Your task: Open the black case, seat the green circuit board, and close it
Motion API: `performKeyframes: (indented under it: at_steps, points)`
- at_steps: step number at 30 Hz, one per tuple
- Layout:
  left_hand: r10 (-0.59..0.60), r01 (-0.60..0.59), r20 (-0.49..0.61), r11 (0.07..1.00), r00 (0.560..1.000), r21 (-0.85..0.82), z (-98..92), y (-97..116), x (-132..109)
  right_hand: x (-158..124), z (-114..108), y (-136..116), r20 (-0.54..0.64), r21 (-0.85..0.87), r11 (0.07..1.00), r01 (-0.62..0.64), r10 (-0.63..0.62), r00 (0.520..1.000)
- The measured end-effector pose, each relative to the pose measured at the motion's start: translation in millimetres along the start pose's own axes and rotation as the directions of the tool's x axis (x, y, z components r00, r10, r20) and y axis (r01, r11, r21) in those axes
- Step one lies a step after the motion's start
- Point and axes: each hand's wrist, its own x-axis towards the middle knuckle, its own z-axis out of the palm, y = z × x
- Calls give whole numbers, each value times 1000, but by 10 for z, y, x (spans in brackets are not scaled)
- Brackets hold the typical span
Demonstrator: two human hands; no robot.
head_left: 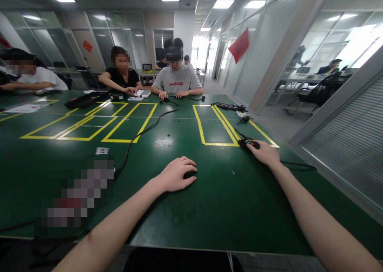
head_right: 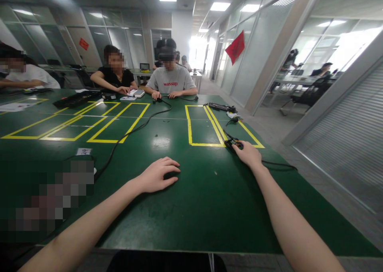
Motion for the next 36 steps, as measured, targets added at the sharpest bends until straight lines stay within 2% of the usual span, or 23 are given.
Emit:
performKeyframes:
  at_steps: [2, 3, 5, 7, 8, 10, 12, 13, 14, 15, 18, 25, 30, 34, 36]
  points:
    - [-1, 1, 3, 1000, 1000, 3, 5, -2, 2, -82, -10, -194, 72, 30, 999, 13, -15, 997]
    - [-4, 4, 4, 1000, 1000, 5, 7, -3, 4, -137, -8, -311, 88, 59, 996, 62, -67, 994]
    - [-11, 11, -6, 1000, 1000, 11, 5, -4, 9, -283, -5, -569, 99, 156, 964, 213, -230, 968]
    - [-10, 10, -54, 1000, 998, 10, -8, -3, 13, -479, -23, -837, 88, 296, 873, 388, -429, 899]
    - [-2, 3, -91, 1000, 996, 6, -19, 0, 13, -594, -46, -967, 86, 382, 795, 471, -538, 838]
    - [28, -30, -159, 999, 987, -12, -44, 11, 10, -844, -111, -1206, 101, 548, 592, 591, -748, 656]
    - [76, -82, -171, 996, 982, -28, -63, 26, 4, -1083, -180, -1392, 91, 692, 395, 604, -878, 470]
    - [102, -108, -153, 994, 983, -31, -66, 34, 1, -1184, -207, -1460, 76, 742, 324, 587, -911, 406]
    - [123, -128, -128, 991, 984, -30, -66, 41, -2, -1265, -225, -1510, 61, 766, 284, 577, -925, 375]
    - [138, -142, -103, 990, 985, -26, -64, 46, -3, -1324, -234, -1542, 47, 777, 262, 572, -931, 363]
    - [137, -138, -62, 990, 989, -3, -57, 46, -4, -1379, -227, -1565, 8, 800, 241, 549, -920, 391]
    - [67, -71, 33, 991, 997, 110, -103, 7, -4, -1296, -231, -1536, -80, 788, 273, 552, -843, 531]
    - [-3, -4, 44, 985, 999, 171, -105, -2, -3, -1291, -222, -1547, -54, 774, 309, 553, -837, 544]
    - [-51, 47, 15, 980, 999, 193, -75, -24, -1, -1281, -193, -1555, -42, 707, 395, 587, -805, 592]
    - [-74, 73, -2, 976, 997, 203, -61, -35, 1, -1284, -183, -1553, -51, 675, 411, 613, -802, 595]
